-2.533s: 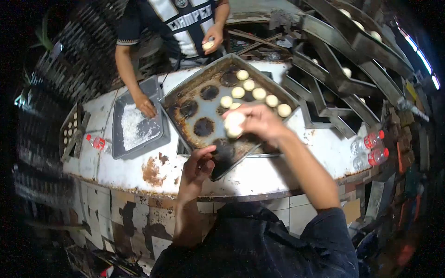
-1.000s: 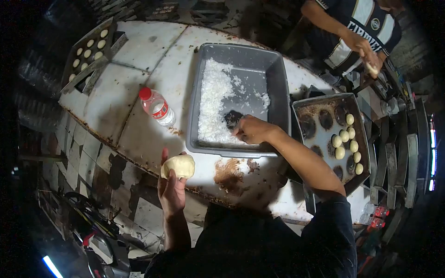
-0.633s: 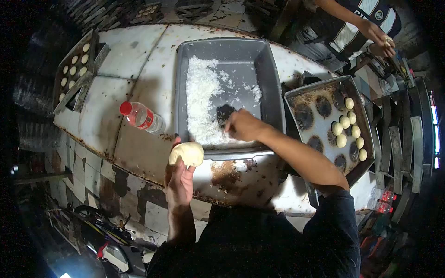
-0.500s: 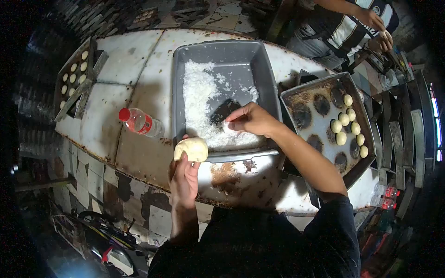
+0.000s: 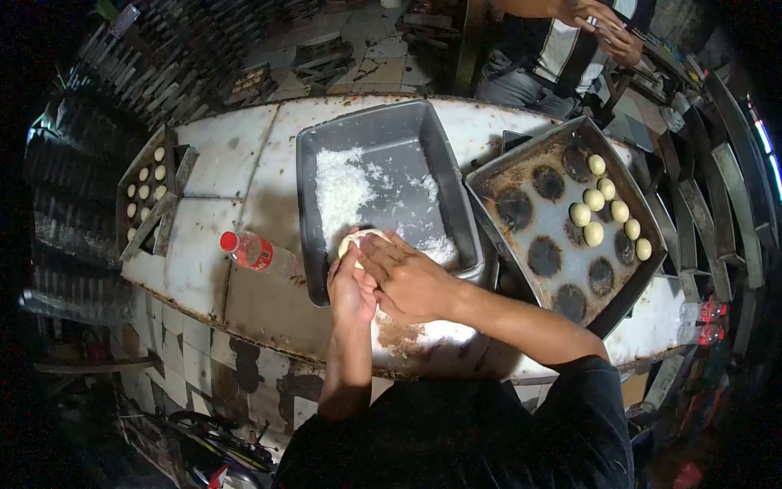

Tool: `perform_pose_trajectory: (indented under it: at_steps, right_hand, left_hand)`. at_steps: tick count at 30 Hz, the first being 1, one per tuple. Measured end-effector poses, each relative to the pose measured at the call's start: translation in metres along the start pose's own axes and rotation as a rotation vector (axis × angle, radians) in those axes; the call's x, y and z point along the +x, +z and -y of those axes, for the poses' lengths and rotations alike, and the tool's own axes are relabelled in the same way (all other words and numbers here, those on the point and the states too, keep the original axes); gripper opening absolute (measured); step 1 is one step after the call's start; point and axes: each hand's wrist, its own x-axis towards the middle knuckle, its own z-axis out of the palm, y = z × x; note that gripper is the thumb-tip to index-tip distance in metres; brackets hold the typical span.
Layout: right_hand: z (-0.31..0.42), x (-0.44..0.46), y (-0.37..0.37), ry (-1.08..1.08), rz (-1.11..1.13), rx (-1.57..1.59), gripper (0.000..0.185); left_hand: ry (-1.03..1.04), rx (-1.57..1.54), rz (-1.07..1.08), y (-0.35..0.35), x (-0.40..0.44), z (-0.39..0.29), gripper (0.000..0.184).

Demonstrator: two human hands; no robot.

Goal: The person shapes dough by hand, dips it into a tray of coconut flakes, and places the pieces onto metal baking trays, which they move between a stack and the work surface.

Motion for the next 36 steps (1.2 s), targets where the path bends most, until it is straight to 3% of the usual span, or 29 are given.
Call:
perform_pose_trajectory:
  at_steps: [2, 4, 6, 7, 9, 10, 12, 13, 14, 16, 17, 19, 20, 22, 23, 24, 26, 27, 28, 30, 32, 34, 35, 36]
  right_hand:
    - [-0.011, 0.005, -0.009, 0.038, 0.125, 0.252, 0.055]
    - [-0.013, 0.008, -0.021, 0.327, -0.064, 0.941, 0.042]
    - [-0.017, 0.008, -0.007, 0.43, -0.441, 0.919, 0.033]
    - [-0.018, 0.007, 0.0, 0.419, -0.441, 0.92, 0.033]
    - [-0.017, 0.002, 0.013, 0.89, -0.344, 1.261, 0.023]
    - [-0.014, 0.0, 0.016, 0.88, -0.351, 1.264, 0.023]
    - [-0.006, -0.001, 0.025, 1.041, -0.592, 1.426, 0.015]
    - [-0.003, -0.003, 0.028, 0.927, -0.643, 1.319, 0.019]
    - [-0.001, -0.007, 0.029, 0.919, -0.647, 1.33, 0.019]
    - [0.024, -0.006, -0.002, 0.596, -0.585, 0.585, 0.023]
    - [0.039, -0.006, -0.021, 0.538, -0.64, 0.515, 0.022]
    - [0.052, -0.013, -0.043, 0.461, -0.66, 0.495, 0.022]
    - [0.057, -0.018, -0.054, 0.381, -0.671, 0.472, 0.021]
    - [0.073, -0.033, -0.078, 0.319, -0.72, 0.41, 0.018]
    - [0.078, -0.044, -0.09, 0.173, -0.718, 0.36, 0.018]
    - [0.082, -0.055, -0.1, 0.029, -0.714, 0.31, 0.018]
    - [0.09, -0.079, -0.117, -0.132, -0.614, 0.368, 0.021]
    - [0.096, -0.093, -0.129, -0.082, -0.613, 0.389, 0.025]
    - [0.101, -0.109, -0.139, -0.03, -0.613, 0.409, 0.031]
    - [0.102, -0.143, -0.149, 0.281, -0.614, 0.736, 0.037]
    - [0.1, -0.181, -0.167, 0.546, -0.297, 1.091, 0.04]
    - [0.097, -0.22, -0.171, 0.391, -0.452, 1.186, 0.034]
    - [0.096, -0.24, -0.175, 0.313, -0.524, 1.003, 0.031]
    - [0.096, -0.258, -0.181, 0.236, -0.586, 0.819, 0.029]
  left_hand:
    - [-0.015, -0.121, 0.176, -0.025, 0.013, 0.006, 0.032]
    - [0.047, -0.136, 0.089, -0.004, 0.001, -0.004, 0.032]
    - [0.114, -0.162, -0.006, 0.007, -0.007, -0.008, 0.033]
    - [0.136, -0.128, 0.021, 0.009, -0.01, -0.009, 0.034]
    - [0.146, -0.09, 0.074, 0.011, -0.016, -0.005, 0.039]
    - [0.153, -0.084, 0.081, 0.013, -0.018, -0.001, 0.039]
    - [0.261, 0.097, 0.112, 0.019, -0.024, 0.009, 0.041]
    - [0.364, 0.304, 0.074, 0.023, -0.026, 0.015, 0.041]
    - [0.483, 0.722, 0.112, 0.021, -0.031, 0.014, 0.045]
    - [0.911, 1.219, 0.058, 0.029, -0.044, 0.023, 0.054]
    - [0.916, 1.226, 0.064, 0.035, -0.054, 0.022, 0.054]
    - [1.195, 1.423, 0.093, 0.052, -0.081, 0.017, 0.062]
    - [1.199, 1.424, 0.099, 0.055, -0.092, 0.014, 0.062]
    - [0.764, 0.691, 0.497, 0.053, -0.116, 0.007, 0.066]
    - [0.566, 0.424, 0.373, 0.054, -0.128, 0.008, 0.069]
    - [0.542, 0.288, 0.456, 0.061, -0.14, 0.006, 0.077]
    - [0.495, 0.303, 0.621, 0.049, -0.157, 0.013, 0.073]
    - [0.603, 0.322, 0.595, 0.049, -0.161, 0.024, 0.06]
    - [0.6, 0.322, 0.6, 0.053, -0.17, 0.036, 0.06]
    - [0.754, 0.285, 0.68, 0.066, -0.189, 0.064, 0.05]
    - [0.992, 0.51, 0.738, 0.07, -0.196, 0.093, 0.037]
    - [1.149, 0.736, 0.704, 0.083, -0.215, 0.124, 0.037]
    - [1.142, 0.734, 0.711, 0.092, -0.223, 0.141, 0.037]
    - [1.311, 0.83, 0.617, 0.102, -0.232, 0.159, 0.035]
